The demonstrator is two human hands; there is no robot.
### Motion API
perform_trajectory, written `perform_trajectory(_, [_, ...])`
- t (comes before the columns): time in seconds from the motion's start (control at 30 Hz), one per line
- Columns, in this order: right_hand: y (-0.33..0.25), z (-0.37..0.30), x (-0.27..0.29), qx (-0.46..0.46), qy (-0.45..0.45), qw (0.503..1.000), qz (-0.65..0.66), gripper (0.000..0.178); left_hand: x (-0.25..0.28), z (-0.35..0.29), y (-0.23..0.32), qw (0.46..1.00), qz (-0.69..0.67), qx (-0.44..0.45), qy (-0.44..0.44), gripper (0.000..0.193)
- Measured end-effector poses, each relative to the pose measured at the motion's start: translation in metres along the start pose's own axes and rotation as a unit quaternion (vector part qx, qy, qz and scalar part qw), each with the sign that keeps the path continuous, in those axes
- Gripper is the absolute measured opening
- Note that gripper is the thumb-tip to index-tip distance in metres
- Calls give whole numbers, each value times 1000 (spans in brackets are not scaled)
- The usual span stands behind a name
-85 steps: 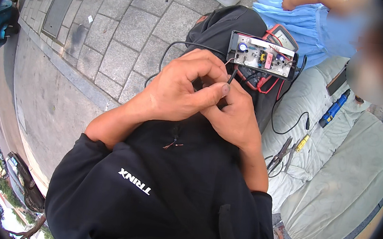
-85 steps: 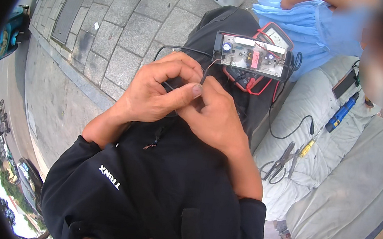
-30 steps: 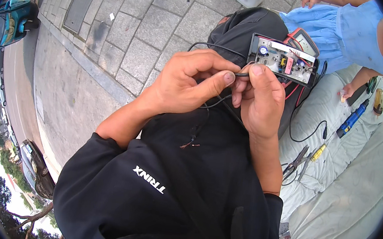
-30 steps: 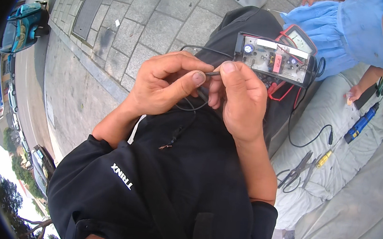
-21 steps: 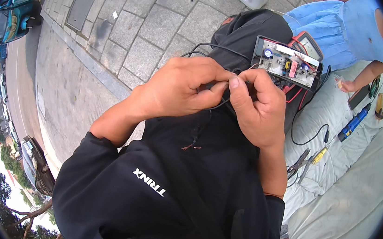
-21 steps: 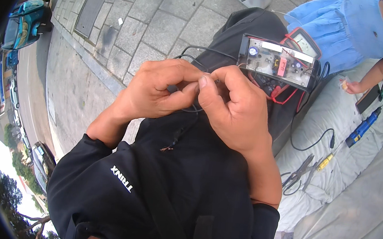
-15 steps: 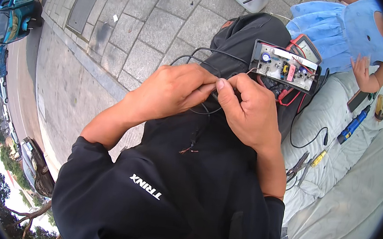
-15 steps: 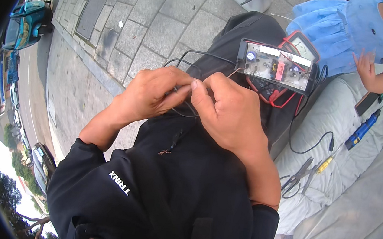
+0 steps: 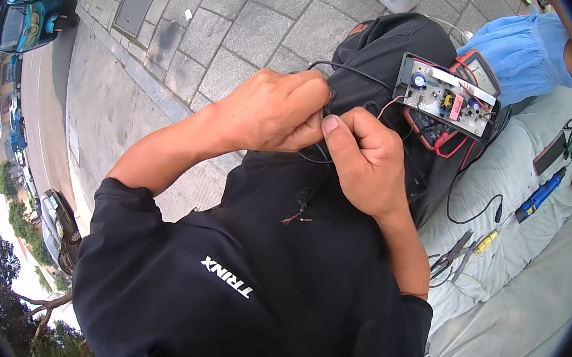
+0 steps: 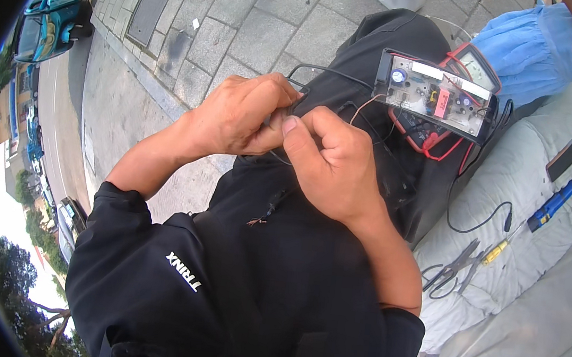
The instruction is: The person uses a multimeter to test a power adapter plug, then opens the adapter casing with a screwdriver to inspect the internal components. They strip a wire and continue testing connections inside the adapter.
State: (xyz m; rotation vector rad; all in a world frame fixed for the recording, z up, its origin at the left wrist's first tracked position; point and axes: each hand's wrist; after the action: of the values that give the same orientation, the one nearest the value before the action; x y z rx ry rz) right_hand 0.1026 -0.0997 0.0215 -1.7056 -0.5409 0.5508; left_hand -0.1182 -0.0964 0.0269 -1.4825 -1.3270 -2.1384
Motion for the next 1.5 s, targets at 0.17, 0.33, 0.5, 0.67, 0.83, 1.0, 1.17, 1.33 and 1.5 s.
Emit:
perform_trajectory(0.17, [3,-2,-6,13,9,999,31,25,-4,-5,-5,999,-23,33,34,17])
perform_trajectory(0.33, [3,-4,-6,28,-1,999,21,26,-9,-2,-10,995,-47,40,78,15])
perform_trajectory(0.5, [2,-10,-7,43,-7,999,6,24,-15,-7,-19,989,-65,75,110,11])
perform_trajectory(0.67, [5,-18,-5,34,-16,999,22,25,-17,-6,-25,985,-79,86,131,11])
perform_trajectory(0.83, [3,-25,-4,39,-17,999,23,26,-14,-8,-25,983,-57,108,139,11])
perform_trajectory(1.0, [4,-29,-2,33,22,998,58,26,-3,11,-26,978,-115,45,167,6])
perform_trajectory(1.17, [15,-36,7,8,-6,978,208,30,-20,17,5,837,-529,41,135,25])
perform_trajectory(1.33, [26,-37,9,90,-3,944,318,31,-43,17,15,833,-534,40,139,35])
perform_trajectory(1.5, [24,-43,14,58,-7,943,327,29,-51,16,19,792,-585,63,163,20])
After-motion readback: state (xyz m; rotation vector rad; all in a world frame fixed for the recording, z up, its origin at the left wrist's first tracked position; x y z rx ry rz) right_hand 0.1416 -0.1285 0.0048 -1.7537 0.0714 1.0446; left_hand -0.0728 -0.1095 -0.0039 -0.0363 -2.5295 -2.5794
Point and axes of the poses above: each hand's wrist, its own z-axis towards the middle knuckle, its own x-axis out of the back of the hand, y = z × x, and after that the axes turned 10 degrees about -y, right-handed
